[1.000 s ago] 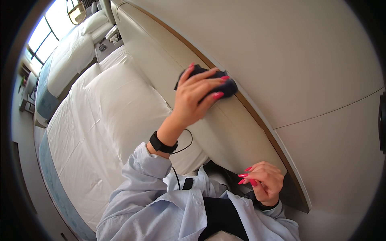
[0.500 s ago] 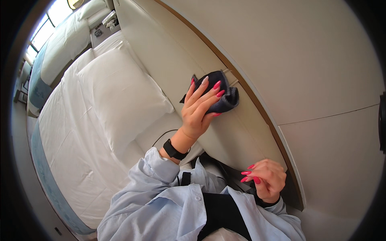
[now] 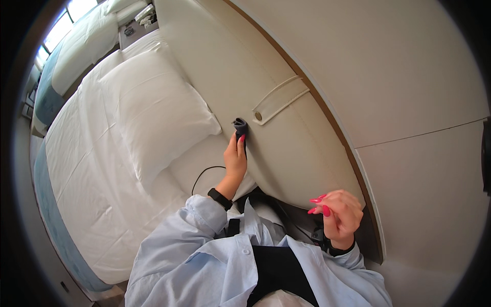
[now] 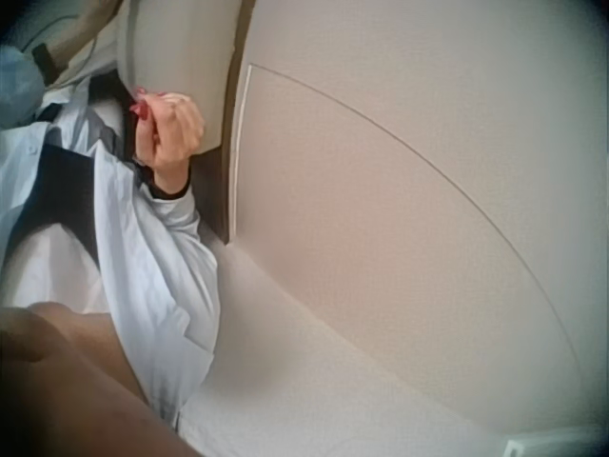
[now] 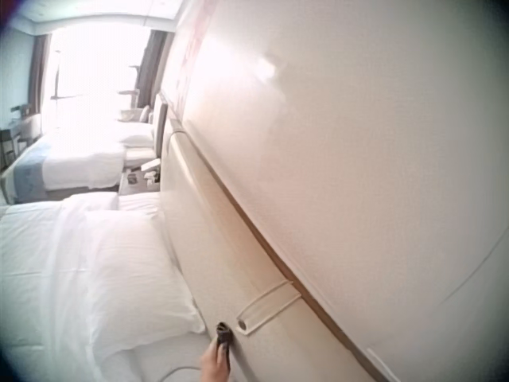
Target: The person wipes the wall panels and the padded headboard area using a cloth by hand.
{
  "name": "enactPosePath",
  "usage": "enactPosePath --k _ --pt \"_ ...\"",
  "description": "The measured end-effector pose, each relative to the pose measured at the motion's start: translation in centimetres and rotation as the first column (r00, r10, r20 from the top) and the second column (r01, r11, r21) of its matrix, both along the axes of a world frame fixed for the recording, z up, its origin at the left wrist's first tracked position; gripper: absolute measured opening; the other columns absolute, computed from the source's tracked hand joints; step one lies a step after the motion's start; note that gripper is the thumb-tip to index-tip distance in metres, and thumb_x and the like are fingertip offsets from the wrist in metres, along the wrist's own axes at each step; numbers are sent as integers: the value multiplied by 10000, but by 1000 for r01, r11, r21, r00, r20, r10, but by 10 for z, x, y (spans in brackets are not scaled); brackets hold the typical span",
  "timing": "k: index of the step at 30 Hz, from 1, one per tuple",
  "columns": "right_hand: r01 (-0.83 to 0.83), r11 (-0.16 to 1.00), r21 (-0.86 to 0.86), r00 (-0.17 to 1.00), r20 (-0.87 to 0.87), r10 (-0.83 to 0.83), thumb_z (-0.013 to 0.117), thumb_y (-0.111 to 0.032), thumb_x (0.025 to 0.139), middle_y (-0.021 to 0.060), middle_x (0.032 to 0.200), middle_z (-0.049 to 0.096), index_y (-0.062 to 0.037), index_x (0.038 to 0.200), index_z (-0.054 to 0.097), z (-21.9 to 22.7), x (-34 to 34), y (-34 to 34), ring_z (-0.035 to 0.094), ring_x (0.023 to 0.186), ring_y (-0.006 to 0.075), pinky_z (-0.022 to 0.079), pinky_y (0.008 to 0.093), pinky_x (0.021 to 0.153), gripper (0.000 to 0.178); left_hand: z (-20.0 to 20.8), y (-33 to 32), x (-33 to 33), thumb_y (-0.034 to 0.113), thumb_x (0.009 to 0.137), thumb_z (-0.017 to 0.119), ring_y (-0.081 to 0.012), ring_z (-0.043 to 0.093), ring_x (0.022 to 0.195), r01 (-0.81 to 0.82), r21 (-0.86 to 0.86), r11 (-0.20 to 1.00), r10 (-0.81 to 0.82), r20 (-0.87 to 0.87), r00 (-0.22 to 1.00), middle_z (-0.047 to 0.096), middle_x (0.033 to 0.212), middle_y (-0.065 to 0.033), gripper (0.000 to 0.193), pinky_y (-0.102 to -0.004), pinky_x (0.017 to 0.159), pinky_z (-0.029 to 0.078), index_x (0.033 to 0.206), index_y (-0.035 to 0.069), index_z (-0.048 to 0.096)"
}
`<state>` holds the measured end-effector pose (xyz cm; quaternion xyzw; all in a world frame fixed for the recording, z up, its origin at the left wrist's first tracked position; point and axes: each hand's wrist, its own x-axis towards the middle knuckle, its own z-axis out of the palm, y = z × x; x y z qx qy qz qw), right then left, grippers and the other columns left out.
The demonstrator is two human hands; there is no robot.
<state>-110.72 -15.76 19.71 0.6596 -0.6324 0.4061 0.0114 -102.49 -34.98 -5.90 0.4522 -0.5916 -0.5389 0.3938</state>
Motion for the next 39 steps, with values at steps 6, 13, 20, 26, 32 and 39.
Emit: enactPosePath --k 6,13,20,26,32,39 --pt "-206 978 16 977 -48 207 628 46 705 77 701 616 -30 948 705 -29 13 -13 625 602 242 545 335 617 266 27 -20 53 402 1026 482 -211 643 1049 443 552 707 192 -752 631 656 1201 -52 445 -351 909 510 1331 85 550" --pt "-290 887 358 697 714 -60 704 -162 895 118 1230 614 -58 1395 448 -108 37 -69 574 1203 238 430 378 1033 570 102 8 129 463 994 516 -264 563 1237 624 300 721 207 -954 218 586 1333 -131 554 -417 1071 434 1364 52 490" --pt "-597 802 -21 179 971 158 645 -113 952 83 1361 518 -33 1417 401 -111 70 -76 508 1257 162 395 329 1061 531 169 62 137 400 954 424 -310 505 1304 309 172 935 -32 -828 560 351 1529 -234 700 -405 1090 396 1478 -48 299" --pt "-730 682 -49 -13 998 58 625 -75 959 34 1025 676 8 1259 573 -101 71 -71 617 936 81 487 248 854 316 178 89 150 480 940 400 -296 542 1255 143 240 960 105 -785 610 433 1473 -207 728 -406 1082 406 1444 -44 368" --pt "-613 774 158 392 911 125 663 -138 928 79 995 675 12 1035 657 -92 81 -69 611 869 136 488 261 746 184 139 85 179 700 944 376 -241 585 1184 216 625 750 312 -623 717 641 1247 -97 767 -404 1012 450 1310 51 559" --pt "-443 891 -100 800 404 443 641 -138 895 194 933 614 5 999 596 -84 86 -67 614 861 368 491 453 717 182 129 81 180 346 984 552 -218 551 1219 313 450 837 -19 -547 837 552 1346 -122 588 -371 1038 422 1461 48 383"
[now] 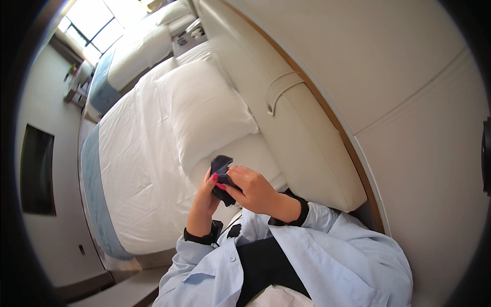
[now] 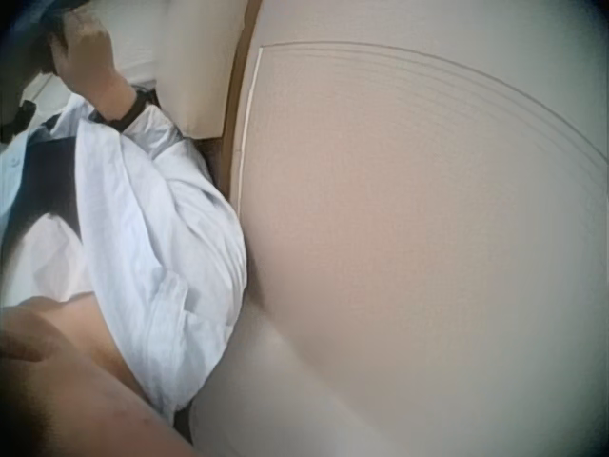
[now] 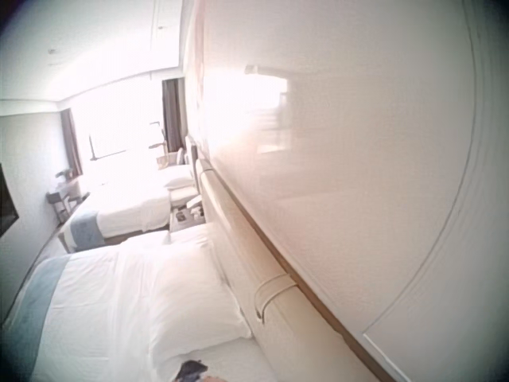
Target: The person wipes the wall panels and the padded headboard area using a cloth by hand.
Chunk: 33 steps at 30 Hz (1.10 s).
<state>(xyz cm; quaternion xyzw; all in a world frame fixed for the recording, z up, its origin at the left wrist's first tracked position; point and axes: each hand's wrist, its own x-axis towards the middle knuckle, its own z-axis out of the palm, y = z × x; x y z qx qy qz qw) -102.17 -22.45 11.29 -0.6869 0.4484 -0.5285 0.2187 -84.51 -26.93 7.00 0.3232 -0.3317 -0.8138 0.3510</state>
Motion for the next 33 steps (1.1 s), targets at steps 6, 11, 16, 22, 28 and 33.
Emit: enactPosePath --k 6,11,16,22,28,33 --pt "131 986 106 991 -12 -130 671 -136 879 188 855 610 14 999 605 24 -25 16 593 737 378 477 420 630 202 22 -41 -14 119 910 566 -254 508 1277 189 -137 972 -208 -137 969 506 1406 -179 609 -372 1091 363 1477 23 363" --pt "221 969 106 949 207 -239 690 -96 869 149 927 595 18 1028 645 69 -41 44 578 841 306 474 344 738 201 66 -88 -65 90 930 562 -204 572 1186 -21 -494 869 163 246 955 633 1257 -123 321 -321 1041 401 1232 -15 585" --pt "359 913 195 851 332 -406 696 -81 874 165 1238 535 24 1048 679 102 -45 80 562 1067 262 442 337 917 204 101 -122 -169 211 831 769 -267 562 1208 62 -966 252 254 128 959 670 1172 -91 389 -388 1083 363 1164 54 645" --pt "556 827 88 702 482 -524 651 -76 912 280 1543 298 74 1114 645 107 -46 109 385 1399 320 277 427 1144 251 112 -152 -203 330 832 755 -302 450 1361 350 -933 -81 290 314 904 650 1276 -31 428 -534 1175 189 1204 147 650" --pt "653 757 29 709 328 -624 565 -169 935 338 1503 334 55 958 635 108 -55 111 446 1351 350 228 509 1163 236 113 -177 -207 233 847 727 -247 567 1239 328 -905 -270 231 270 935 701 1157 -9 277 -510 1140 296 1103 131 695" --pt "562 823 85 702 476 -529 517 -121 970 309 1378 487 59 1002 595 112 -52 101 580 1191 370 272 512 1148 199 110 -176 -213 169 862 694 -211 629 1127 246 -899 -363 253 159 954 727 1054 15 146 -477 1097 372 998 127 728"
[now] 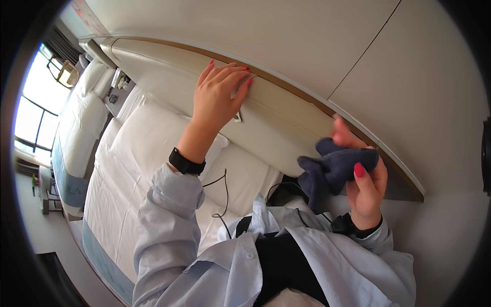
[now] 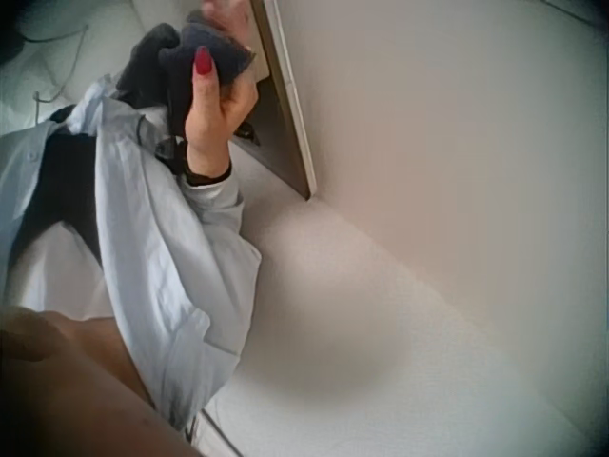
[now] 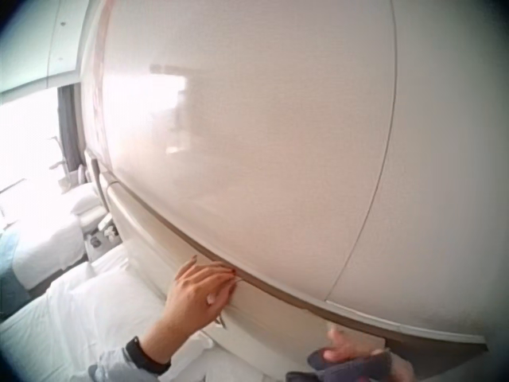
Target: The person wipes the wall panels and the padded headboard area using a cloth by hand.
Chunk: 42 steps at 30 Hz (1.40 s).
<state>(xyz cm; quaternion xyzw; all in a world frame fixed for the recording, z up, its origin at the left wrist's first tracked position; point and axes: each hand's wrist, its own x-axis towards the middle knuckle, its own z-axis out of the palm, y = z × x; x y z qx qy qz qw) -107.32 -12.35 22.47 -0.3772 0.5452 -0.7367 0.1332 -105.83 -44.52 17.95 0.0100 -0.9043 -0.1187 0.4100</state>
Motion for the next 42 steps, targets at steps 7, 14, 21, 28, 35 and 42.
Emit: enactPosePath --k 7,14,21,28,35,42 --pt "-117 992 -52 949 288 127 488 -100 1001 216 1080 636 52 1125 516 9 -2 -33 656 970 279 516 428 916 198 -7 2 -2 159 865 687 -213 620 1123 -99 -110 989 81 -159 984 729 972 48 73 -481 1100 358 920 141 731" --pt "-100 980 169 966 251 56 581 -99 976 172 1130 636 36 1161 514 41 -29 -60 653 918 195 538 340 842 239 -16 7 -5 166 890 670 -233 611 1137 -128 69 989 138 -164 977 719 923 44 63 -517 1115 325 917 142 721" --pt "526 817 237 417 -909 -5 633 26 828 125 1068 622 -52 1184 602 55 -69 -95 626 935 332 523 391 827 366 -20 8 -2 155 921 632 -260 564 1220 -95 202 975 124 -134 983 735 1037 51 128 -528 1150 256 988 150 741" --pt "422 756 500 392 -853 345 579 -27 868 116 1053 634 -56 1107 702 35 -91 -136 635 937 306 518 370 835 270 -28 3 -2 162 914 638 -254 556 1224 -72 284 956 126 -175 977 739 1027 55 137 -522 1165 216 975 167 761" --pt "404 759 510 218 -860 461 572 -54 880 130 1087 608 -63 1117 705 31 -95 -155 612 1002 304 505 365 877 272 -32 0 0 152 898 648 -232 552 1225 -44 342 939 125 -219 968 738 1024 56 128 -497 1173 204 945 171 766" --pt "447 666 597 253 -798 546 578 -45 880 133 1080 593 -59 1113 707 46 -84 -152 605 989 304 501 365 862 266 -30 -2 3 146 880 661 -222 554 1214 -47 353 935 130 -214 968 739 1021 49 120 -473 1170 208 934 166 766"
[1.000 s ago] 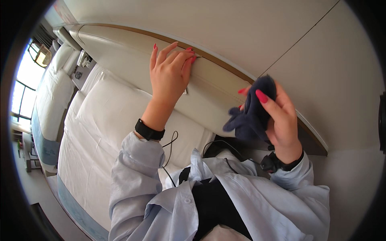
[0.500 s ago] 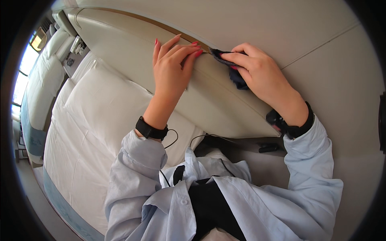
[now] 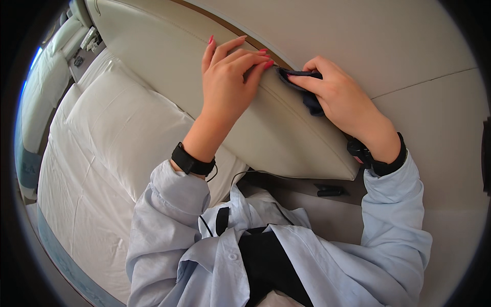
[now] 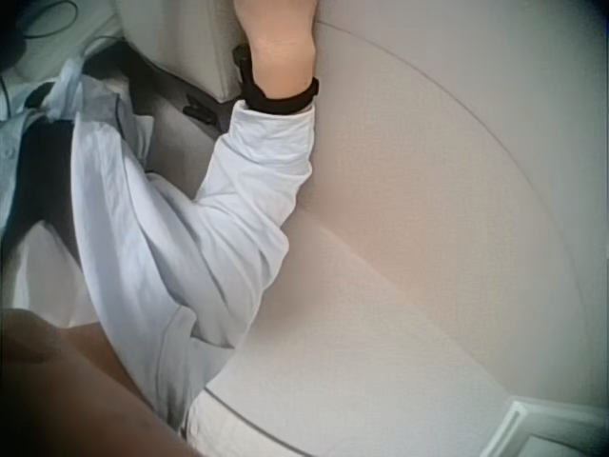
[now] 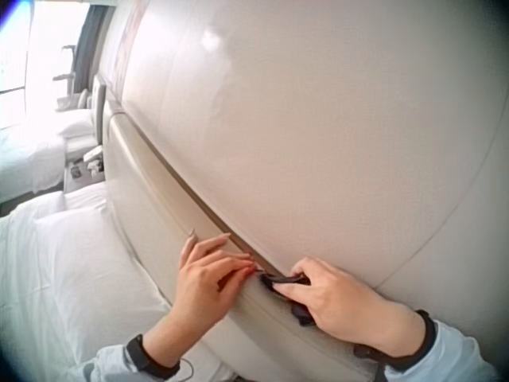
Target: The person wipes the wall panels and the padded headboard area using a cloth by hand.
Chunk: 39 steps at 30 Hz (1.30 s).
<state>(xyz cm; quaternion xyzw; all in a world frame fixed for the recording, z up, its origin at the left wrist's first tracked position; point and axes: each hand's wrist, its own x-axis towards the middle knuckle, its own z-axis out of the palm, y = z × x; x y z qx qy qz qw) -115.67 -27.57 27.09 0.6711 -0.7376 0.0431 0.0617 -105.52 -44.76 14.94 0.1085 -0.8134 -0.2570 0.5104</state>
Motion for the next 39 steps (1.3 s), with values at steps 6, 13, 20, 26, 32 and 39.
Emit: enactPosePath --k 6,13,20,26,32,39 --pt "-42 999 -11 999 31 42 571 -25 876 134 1074 590 -59 1116 708 -1 -7 -7 603 981 308 497 365 861 279 0 1 -1 146 872 667 -219 558 1204 1 -10 1000 -1 -9 1000 740 1020 51 112 -471 1168 208 925 163 765" --pt "-34 998 51 994 101 29 565 -24 888 124 1076 597 -64 1135 704 5 -14 -6 598 966 305 488 359 843 287 -1 2 -4 137 868 667 -218 563 1196 1 -3 1000 -1 -15 1000 742 1008 45 110 -476 1164 213 917 159 763" --pt "-49 996 71 992 120 40 558 -30 893 127 1059 605 -67 1141 706 7 -14 -3 603 945 305 488 360 834 291 -2 1 -3 138 873 667 -214 567 1192 -1 -12 1000 1 -34 999 741 1010 51 107 -476 1166 211 913 159 764" --pt "-83 996 19 989 123 80 546 -43 907 120 1036 604 -62 1155 698 4 -14 -10 607 917 296 491 360 807 292 -3 0 -6 161 845 693 -219 596 1125 -38 -46 998 35 -72 997 740 947 58 72 -467 1136 275 855 165 764" --pt "77 983 169 973 204 -111 532 -38 910 126 1019 615 -58 1155 697 6 -17 -4 615 897 294 490 352 790 297 -4 2 -7 158 847 688 -222 599 1122 -27 -39 999 24 -80 997 743 946 55 78 -456 1139 276 860 165 765" --pt "-5 995 96 985 174 -12 549 66 842 122 1101 580 -61 1172 686 2 -15 -8 586 988 292 474 341 856 378 -4 -1 -6 175 859 686 -217 595 1136 -21 -51 998 18 -72 997 744 954 56 81 -450 1145 262 861 164 766"
